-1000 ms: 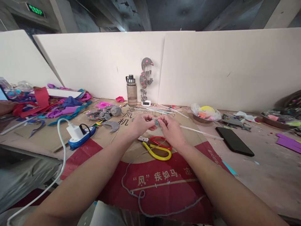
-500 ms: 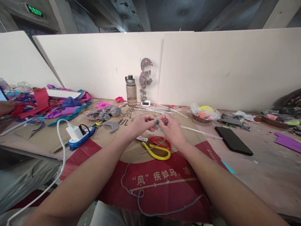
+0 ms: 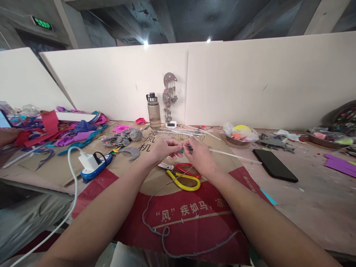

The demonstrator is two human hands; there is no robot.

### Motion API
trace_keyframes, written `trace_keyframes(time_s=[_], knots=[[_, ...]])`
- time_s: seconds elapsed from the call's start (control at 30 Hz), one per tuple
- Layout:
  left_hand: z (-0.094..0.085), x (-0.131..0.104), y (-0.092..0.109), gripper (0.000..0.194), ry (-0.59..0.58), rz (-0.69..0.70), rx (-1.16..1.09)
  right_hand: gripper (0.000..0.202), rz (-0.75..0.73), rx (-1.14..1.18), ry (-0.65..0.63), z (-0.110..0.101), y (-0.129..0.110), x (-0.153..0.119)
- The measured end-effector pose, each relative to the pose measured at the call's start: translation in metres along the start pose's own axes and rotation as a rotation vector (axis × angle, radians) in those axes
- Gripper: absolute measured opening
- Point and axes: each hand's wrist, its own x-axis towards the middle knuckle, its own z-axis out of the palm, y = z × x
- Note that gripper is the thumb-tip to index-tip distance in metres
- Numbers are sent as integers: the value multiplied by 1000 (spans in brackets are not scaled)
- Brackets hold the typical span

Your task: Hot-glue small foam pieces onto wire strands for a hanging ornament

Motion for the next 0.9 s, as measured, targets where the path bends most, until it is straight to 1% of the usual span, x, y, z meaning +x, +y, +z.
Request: trace_keyframes(time_s=[0.03,0.1,0.23,0.27,0.37,0.43,0.5,0.6,0.67,0.73,0.8,0.83,0.87,0.9], knots=[[0,1,-1,24,14,0,6,8,3,15,3,1,0,0],[-1,2,-2,23,78,26,39,8,41,71,15,3,0,0],[-3,3,-1,19,261,139,134,23,175,189,-4,4,-3,-1],[-4,3,0,19,299,157,145,24,193,207,-18,4,-3,-1],[-10,4,0,18,415,188,138,13,185,240,-58,3,-3,-1],[-17,6,-2,19,483,205,104,12,148,250,-103,2,-4,-1],[-27,9,-4,21,546,220,14,18,114,273,-165,1,-6,-2],[-44,12,-6,26,658,213,-201,22,58,318,-274,-1,-14,-5],[-56,13,-5,27,715,216,-352,22,-3,337,-370,-3,-22,-7],[-65,13,-2,26,744,232,-462,22,-102,355,-472,-7,-28,-9],[-70,12,2,23,739,244,-534,22,-170,388,-539,-12,-29,-8],[-70,11,3,23,728,242,-556,26,-163,397,-557,-16,-26,-7],[-70,10,5,22,716,238,-568,33,-118,393,-568,-20,-21,-5],[-69,10,6,22,705,235,-572,40,-38,373,-565,-23,-14,-3]])
